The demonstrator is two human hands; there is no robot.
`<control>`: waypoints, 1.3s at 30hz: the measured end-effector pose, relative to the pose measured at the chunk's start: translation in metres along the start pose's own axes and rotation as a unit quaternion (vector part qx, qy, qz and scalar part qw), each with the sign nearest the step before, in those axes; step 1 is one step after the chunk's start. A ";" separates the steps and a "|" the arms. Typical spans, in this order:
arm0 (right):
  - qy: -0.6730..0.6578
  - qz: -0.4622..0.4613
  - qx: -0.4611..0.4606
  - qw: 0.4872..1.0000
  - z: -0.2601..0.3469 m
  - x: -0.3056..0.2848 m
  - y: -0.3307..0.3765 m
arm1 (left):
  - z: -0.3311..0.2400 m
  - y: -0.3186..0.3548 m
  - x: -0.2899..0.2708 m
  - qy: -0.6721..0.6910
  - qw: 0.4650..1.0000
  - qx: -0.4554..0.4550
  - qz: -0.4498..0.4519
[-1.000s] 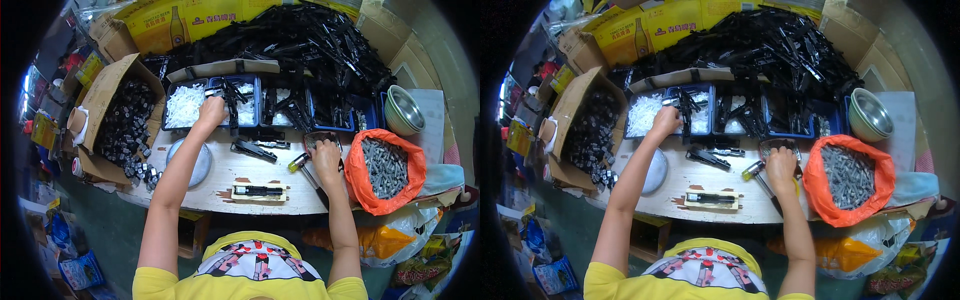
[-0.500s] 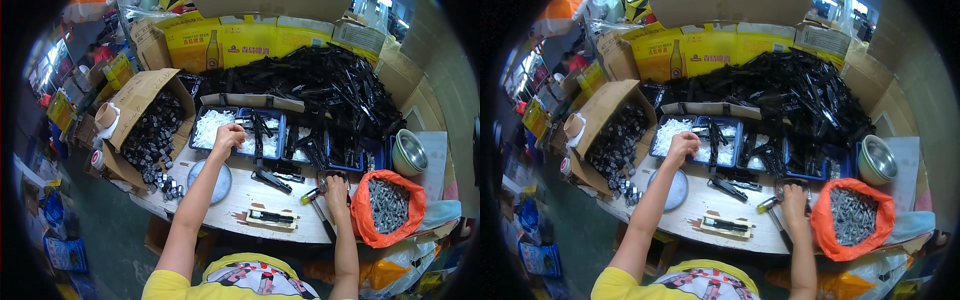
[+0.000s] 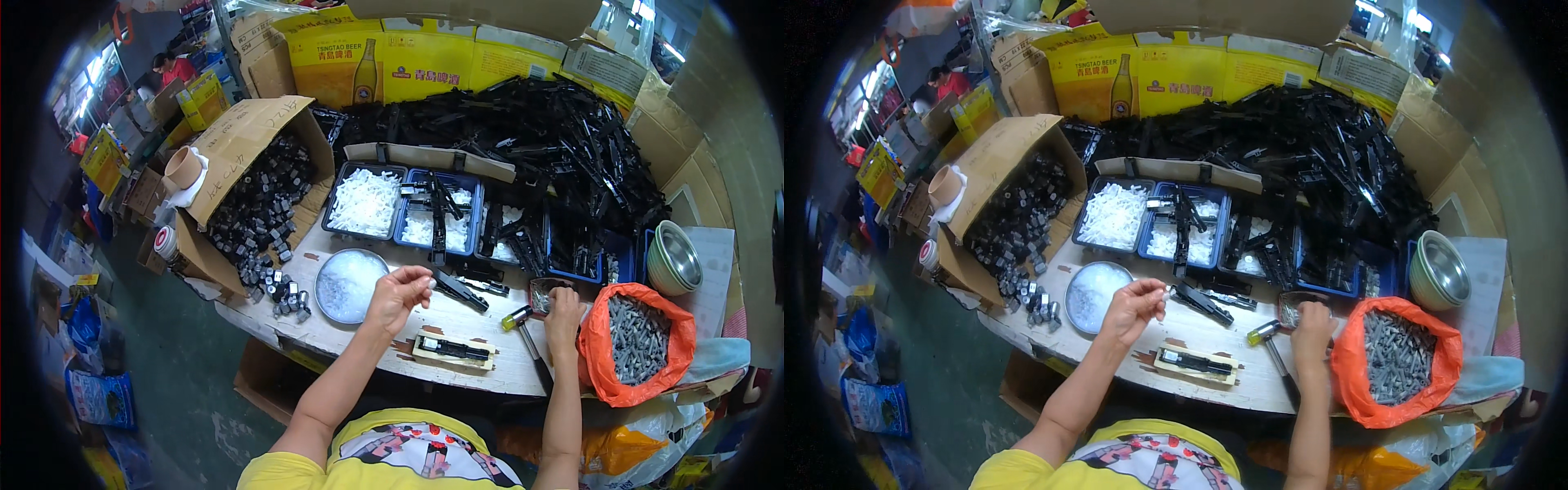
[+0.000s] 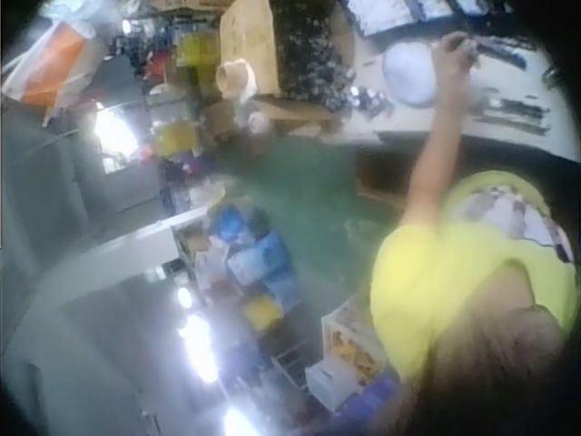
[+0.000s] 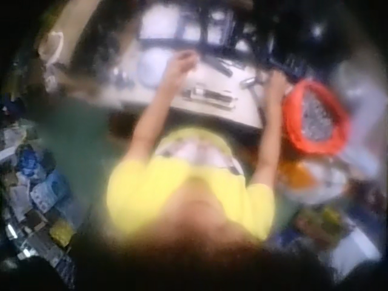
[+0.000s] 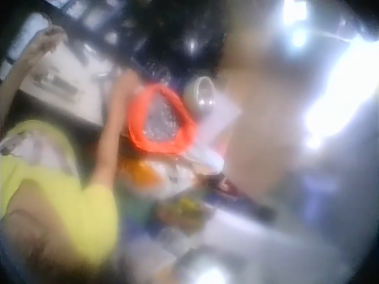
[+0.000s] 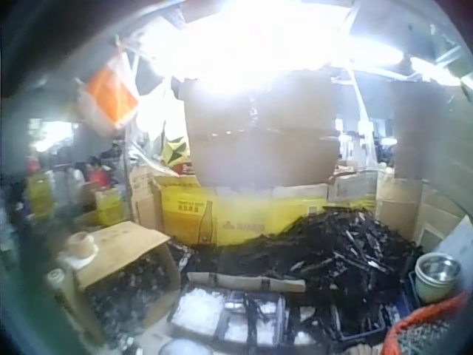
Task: The person assembles small metal hardware components by placing them into a wooden jig and striking them with a hammer. They repeatedly pick up metal pieces from a red bag and white plastic pieces from trays, insert them into the jig, and use a hammer to secure them. The finished components are placed into a cardboard box.
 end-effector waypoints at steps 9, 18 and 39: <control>-0.184 0.061 -0.232 0.953 0.127 -0.036 0.015 | 0.045 0.028 0.029 0.042 0.996 -0.074 0.040; -0.170 0.066 -0.268 0.946 0.152 -0.032 0.018 | 0.048 0.037 0.030 0.031 0.996 -0.069 0.039; -0.289 0.103 -0.293 0.906 0.158 -0.023 0.014 | 0.046 0.051 0.032 -0.046 0.996 -0.045 0.060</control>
Point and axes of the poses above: each hand's wrist, its own y-axis away from the middle knuckle, its own x-axis out of the palm, z = x × y, the point moved 5 cm from there along -y, towards the middle knuckle, and after that the axes turned 12 degrees about z, right-handed, at the moved point
